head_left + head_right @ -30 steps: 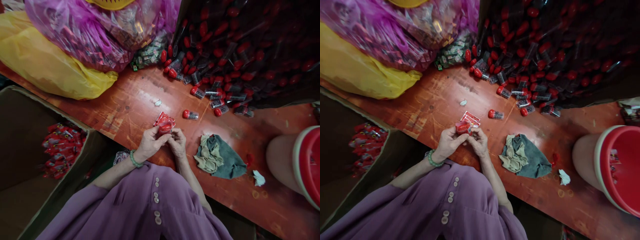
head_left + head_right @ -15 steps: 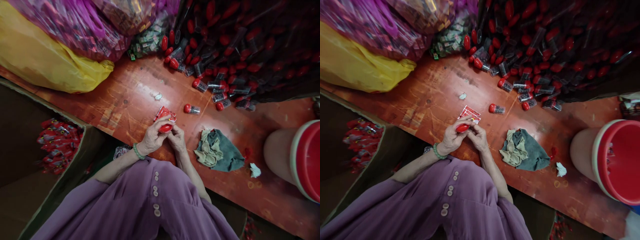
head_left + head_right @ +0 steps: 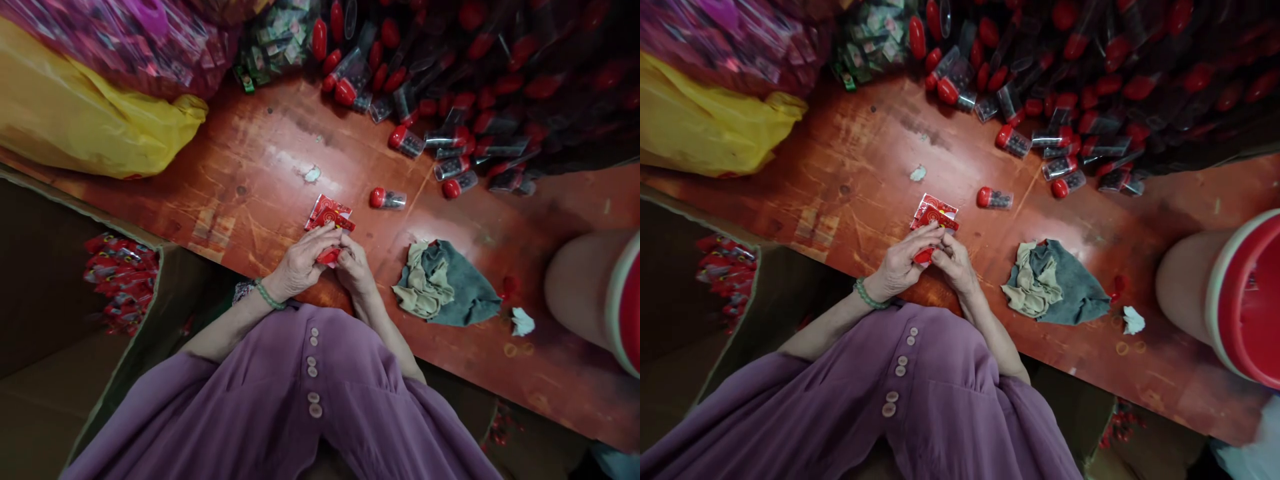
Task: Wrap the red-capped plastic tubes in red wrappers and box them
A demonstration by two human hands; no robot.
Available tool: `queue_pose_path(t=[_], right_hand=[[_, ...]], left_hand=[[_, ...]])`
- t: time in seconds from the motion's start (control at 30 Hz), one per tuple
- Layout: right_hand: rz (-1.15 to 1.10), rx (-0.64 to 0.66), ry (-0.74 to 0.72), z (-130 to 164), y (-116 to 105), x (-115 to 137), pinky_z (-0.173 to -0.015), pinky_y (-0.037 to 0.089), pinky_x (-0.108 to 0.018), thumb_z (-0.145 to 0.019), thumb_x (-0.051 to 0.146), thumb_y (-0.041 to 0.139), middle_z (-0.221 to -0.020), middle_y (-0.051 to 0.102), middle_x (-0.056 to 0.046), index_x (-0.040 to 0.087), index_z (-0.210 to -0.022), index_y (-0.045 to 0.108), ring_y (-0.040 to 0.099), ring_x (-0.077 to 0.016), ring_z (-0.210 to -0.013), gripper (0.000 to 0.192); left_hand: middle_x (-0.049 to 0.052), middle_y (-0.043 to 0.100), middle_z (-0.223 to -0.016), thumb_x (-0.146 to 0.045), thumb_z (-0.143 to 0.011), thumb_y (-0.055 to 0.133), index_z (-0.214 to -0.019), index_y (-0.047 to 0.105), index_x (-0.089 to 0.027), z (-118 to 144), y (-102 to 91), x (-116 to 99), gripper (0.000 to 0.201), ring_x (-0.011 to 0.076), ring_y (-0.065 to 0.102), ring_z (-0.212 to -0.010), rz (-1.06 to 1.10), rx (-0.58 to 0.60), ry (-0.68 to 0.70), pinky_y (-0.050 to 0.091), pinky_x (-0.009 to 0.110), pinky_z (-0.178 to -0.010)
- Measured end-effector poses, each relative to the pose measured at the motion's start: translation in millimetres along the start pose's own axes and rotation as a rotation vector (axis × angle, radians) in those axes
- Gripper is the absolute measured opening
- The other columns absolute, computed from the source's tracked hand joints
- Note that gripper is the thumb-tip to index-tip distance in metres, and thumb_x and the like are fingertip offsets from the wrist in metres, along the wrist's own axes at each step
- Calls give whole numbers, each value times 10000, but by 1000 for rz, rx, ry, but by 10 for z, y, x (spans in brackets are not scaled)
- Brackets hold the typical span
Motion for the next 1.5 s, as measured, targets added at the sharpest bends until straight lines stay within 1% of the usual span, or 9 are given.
queue_pose_path(t=[0.37, 0.57, 0.7, 0.83, 0.97, 1.07, 1.2, 1.33, 1.5], right_hand=[[24, -12, -36, -14, -48, -52, -778, 560, -325, -685, 815, 612, -928, 674, -42, 219, -1013, 650, 659, -228, -942, 681], [20, -23, -5, -18, -62, -95, -652, 551, -277, -709, 836, 567, -772, 626, -14, 220, -917, 629, 652, -179, -768, 653], [-66, 90, 36, 13, 61, -73, -591, 561, -268, -697, 868, 528, -702, 643, -17, 196, -920, 614, 681, -174, -697, 713], [-7, 203, 55, 109, 242, 3, -668, 587, -269, -689, 556, 801, -745, 692, 3, 192, -1002, 622, 697, -140, -668, 513], [148, 77, -74, 174, 285, 215, -752, 592, -306, -800, 390, 751, -806, 719, 14, 221, -1018, 669, 701, -139, -720, 288], [448, -51, -298, 234, 291, 502, -762, 581, -323, -830, 351, 740, -890, 731, -2, 239, -953, 685, 679, -149, -748, 175], [819, -189, -613, 364, 336, 868, -833, 580, -384, -769, 363, 807, -1007, 706, -49, 268, -1085, 671, 663, -207, -898, 356], [933, -82, -671, 358, 478, 899, -947, 566, -423, -857, 351, 724, -1191, 668, -59, 319, -1225, 650, 643, -228, -1086, 377], [891, -53, -668, 316, 517, 826, -926, 582, -400, -877, 296, 705, -1190, 699, -47, 325, -1249, 647, 672, -215, -1066, 377]], left_hand=[[162, 655, -1302, -304, -969, 495, -1234, 598, -162, 2, 47, 16, 318, 262, 524, -1348, -84, -20, 44, 455, 520, -1109], [179, 626, -1344, -379, -958, 523, -1198, 627, -161, -4, 51, 65, 340, 268, 509, -1361, -20, 8, -18, 397, 523, -1152], [144, 716, -1189, -472, -880, 627, -1136, 690, -174, 9, -47, 219, 398, 272, 608, -1252, 166, -49, -318, 427, 471, -1130], [106, 767, -966, -521, -823, 681, -1088, 718, -166, 132, -90, 303, 444, 250, 703, -1050, 462, -157, -657, 535, 392, -990], [104, 764, -1012, -540, -780, 727, -1081, 677, -167, 120, -64, 207, 482, 248, 707, -1034, 892, -283, -753, 567, 381, -910], [79, 766, -942, -480, -772, 758, -1021, 671, -174, 112, -59, 159, 404, 249, 708, -1022, 1067, -330, -805, 573, 378, -886], [45, 740, -888, -413, -826, 720, -974, 677, -183, 179, -66, 152, 277, 209, 706, -940, 1156, -357, -864, 576, 308, -763], [36, 729, -945, -381, -886, 661, -970, 680, -192, 264, -51, 200, 208, 153, 684, -898, 1151, -382, -905, 539, 230, -673], [54, 729, -977, -365, -911, 634, -965, 675, -168, 298, -23, 289, 208, 163, 679, -983, 1143, -443, -932, 549, 229, -728]])
Point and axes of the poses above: each hand's wrist, its own z-axis away from the middle knuckle, its own y-axis out of the palm, x = y × z, the point moved 10 cm from there along -z, towards the middle knuckle
